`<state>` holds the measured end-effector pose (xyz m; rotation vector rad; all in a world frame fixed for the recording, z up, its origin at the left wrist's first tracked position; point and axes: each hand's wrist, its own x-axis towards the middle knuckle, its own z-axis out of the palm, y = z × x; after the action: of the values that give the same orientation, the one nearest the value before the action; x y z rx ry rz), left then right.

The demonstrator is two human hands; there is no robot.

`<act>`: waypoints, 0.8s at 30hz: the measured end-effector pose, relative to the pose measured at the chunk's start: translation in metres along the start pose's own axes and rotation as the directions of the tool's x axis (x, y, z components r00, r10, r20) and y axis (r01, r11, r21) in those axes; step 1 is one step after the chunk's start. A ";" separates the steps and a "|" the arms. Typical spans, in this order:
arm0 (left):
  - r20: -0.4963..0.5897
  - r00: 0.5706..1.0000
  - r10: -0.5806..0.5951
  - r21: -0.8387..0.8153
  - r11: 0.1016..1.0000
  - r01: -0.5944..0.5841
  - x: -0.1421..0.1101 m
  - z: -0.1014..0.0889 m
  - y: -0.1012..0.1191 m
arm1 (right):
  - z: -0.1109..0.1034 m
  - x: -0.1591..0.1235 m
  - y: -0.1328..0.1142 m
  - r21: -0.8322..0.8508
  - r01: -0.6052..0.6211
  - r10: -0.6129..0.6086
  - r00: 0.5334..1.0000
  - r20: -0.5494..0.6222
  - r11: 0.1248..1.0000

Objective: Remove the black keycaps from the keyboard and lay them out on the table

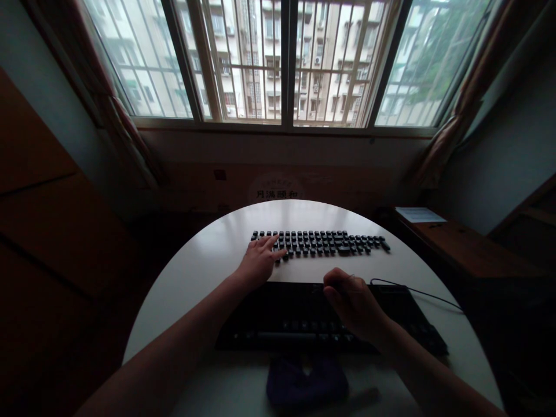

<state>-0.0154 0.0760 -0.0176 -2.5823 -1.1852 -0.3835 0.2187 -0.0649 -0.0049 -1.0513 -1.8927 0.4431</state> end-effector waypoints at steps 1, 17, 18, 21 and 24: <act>0.008 1.000 0.002 0.001 1.000 -0.002 0.000 0.002 0.000 | 0.000 0.000 0.000 -0.005 0.002 -0.002 1.000 -0.001 1.000; 0.000 1.000 0.020 -0.065 0.998 -0.020 0.002 -0.001 0.000 | -0.001 0.001 0.000 -0.010 -0.010 0.010 1.000 -0.006 1.000; 0.002 1.000 0.022 -0.061 0.998 -0.022 0.002 0.001 -0.001 | 0.000 0.001 0.000 -0.007 -0.011 0.011 1.000 -0.004 1.000; 0.008 0.999 0.047 -0.059 0.997 -0.047 0.002 0.005 -0.001 | 0.000 0.001 0.001 0.006 -0.015 0.015 1.000 0.002 1.000; -0.002 0.998 0.059 -0.077 0.995 -0.059 0.002 0.005 -0.001 | 0.000 0.001 0.000 0.016 -0.007 0.007 1.000 0.004 1.000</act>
<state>-0.0144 0.0802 -0.0216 -2.6763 -1.1127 -0.4242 0.2184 -0.0638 -0.0042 -1.0482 -1.8868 0.4642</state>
